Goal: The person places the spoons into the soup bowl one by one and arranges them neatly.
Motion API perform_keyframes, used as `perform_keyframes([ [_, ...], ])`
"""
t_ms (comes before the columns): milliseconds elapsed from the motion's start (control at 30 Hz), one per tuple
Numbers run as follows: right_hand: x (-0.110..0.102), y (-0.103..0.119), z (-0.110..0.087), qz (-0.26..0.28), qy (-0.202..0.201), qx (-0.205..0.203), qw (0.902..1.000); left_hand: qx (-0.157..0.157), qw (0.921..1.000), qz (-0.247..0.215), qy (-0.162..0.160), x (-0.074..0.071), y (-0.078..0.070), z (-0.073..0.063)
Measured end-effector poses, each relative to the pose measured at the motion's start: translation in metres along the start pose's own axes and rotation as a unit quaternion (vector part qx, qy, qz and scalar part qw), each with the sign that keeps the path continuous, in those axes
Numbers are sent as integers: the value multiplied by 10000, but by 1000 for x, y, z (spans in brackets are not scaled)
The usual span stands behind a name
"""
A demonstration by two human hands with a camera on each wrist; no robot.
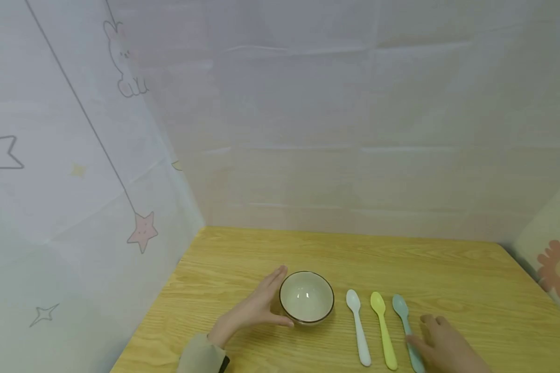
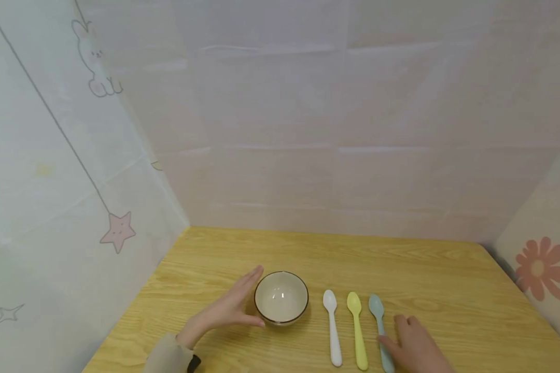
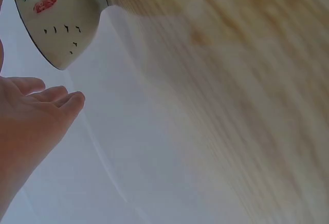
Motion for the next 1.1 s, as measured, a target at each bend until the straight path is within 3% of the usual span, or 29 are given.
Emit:
perform_keyframes([
  [233,9,2,0,181,367,138,9991,9,10000,-23,62,4,1,1],
  [500,14,5,0,176,591,231,9978,-260,9993,-215,156,7,5,1],
  [667,15,6,1,236,567,264,9978,-376,9988,-259,165,7,7,2],
  [1100,18,10,2,580,390,354,9969,-249,9994,-71,241,7,2,4],
])
Point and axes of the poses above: each hand's wrist, its own z-axis towards the middle knuckle, its own x-axis out of the palm, y = z × x, the point moved 10 cm from there along z, towards the middle knuckle, and after that the axes turned 9 degrees about -z, right-handed, at the moved point
